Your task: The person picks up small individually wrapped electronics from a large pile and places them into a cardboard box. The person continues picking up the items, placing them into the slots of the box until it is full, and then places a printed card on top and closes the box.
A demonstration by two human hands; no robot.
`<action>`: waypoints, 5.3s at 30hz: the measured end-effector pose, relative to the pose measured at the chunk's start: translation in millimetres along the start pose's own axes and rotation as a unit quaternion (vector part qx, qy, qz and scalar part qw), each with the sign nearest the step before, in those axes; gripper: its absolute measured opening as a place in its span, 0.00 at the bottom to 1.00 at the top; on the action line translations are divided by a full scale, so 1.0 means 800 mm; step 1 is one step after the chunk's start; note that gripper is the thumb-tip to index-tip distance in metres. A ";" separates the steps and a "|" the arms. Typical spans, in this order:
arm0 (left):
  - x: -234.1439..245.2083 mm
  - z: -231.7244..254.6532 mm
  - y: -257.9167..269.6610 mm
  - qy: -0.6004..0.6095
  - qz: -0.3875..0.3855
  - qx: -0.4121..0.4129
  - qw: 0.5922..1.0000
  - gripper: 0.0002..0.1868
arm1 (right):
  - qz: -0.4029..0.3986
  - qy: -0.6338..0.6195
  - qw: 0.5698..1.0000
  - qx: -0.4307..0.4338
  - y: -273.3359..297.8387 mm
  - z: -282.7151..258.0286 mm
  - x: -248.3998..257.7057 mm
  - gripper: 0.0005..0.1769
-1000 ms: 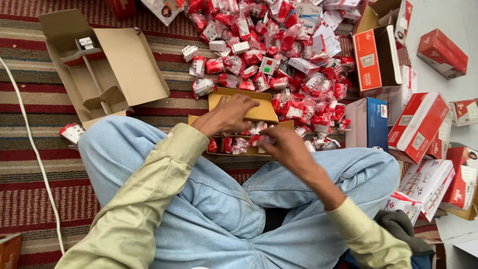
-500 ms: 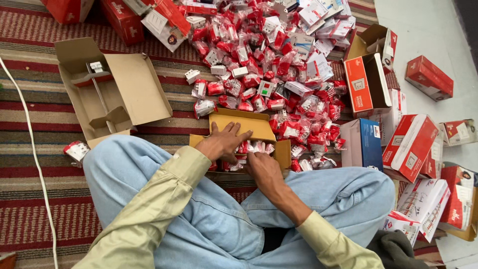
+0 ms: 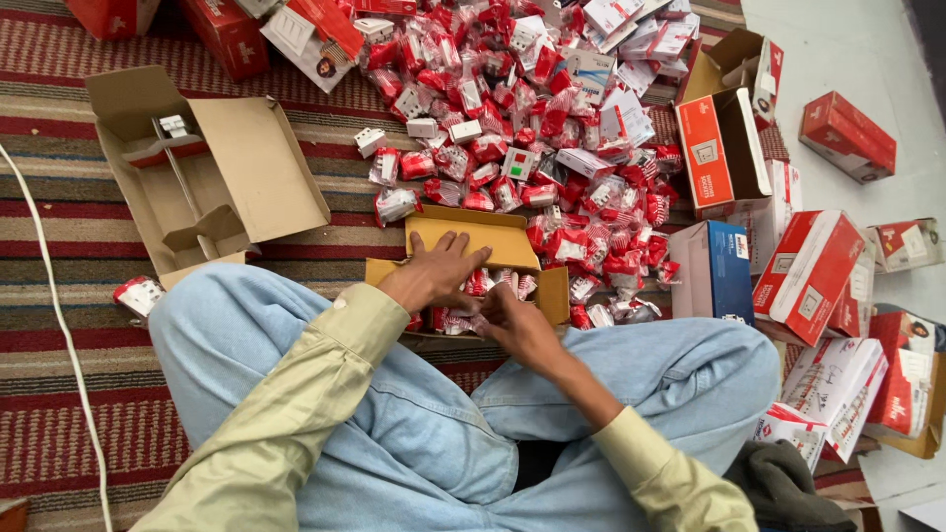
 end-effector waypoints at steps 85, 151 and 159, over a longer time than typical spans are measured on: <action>-0.010 -0.005 -0.058 -0.097 0.137 -0.028 0.985 0.20 | 0.257 0.250 0.931 -0.071 -0.283 0.085 0.316 0.39; 0.025 -0.033 -0.046 0.240 0.277 -0.049 0.929 0.24 | 0.311 0.239 0.919 -0.047 -0.325 0.201 0.281 0.21; 0.038 -0.023 -0.034 0.206 0.289 -0.047 0.934 0.17 | 0.311 0.275 0.903 -0.107 -0.352 0.250 0.266 0.14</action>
Point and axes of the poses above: each hand's wrist, its own y-axis away from the middle knuckle, its own x-axis out of the back of the hand, z = x × y, the point moved 4 cm from there along -y, towards the middle knuckle, and after that the axes turned 8 degrees about y, right-handed, at the moved point
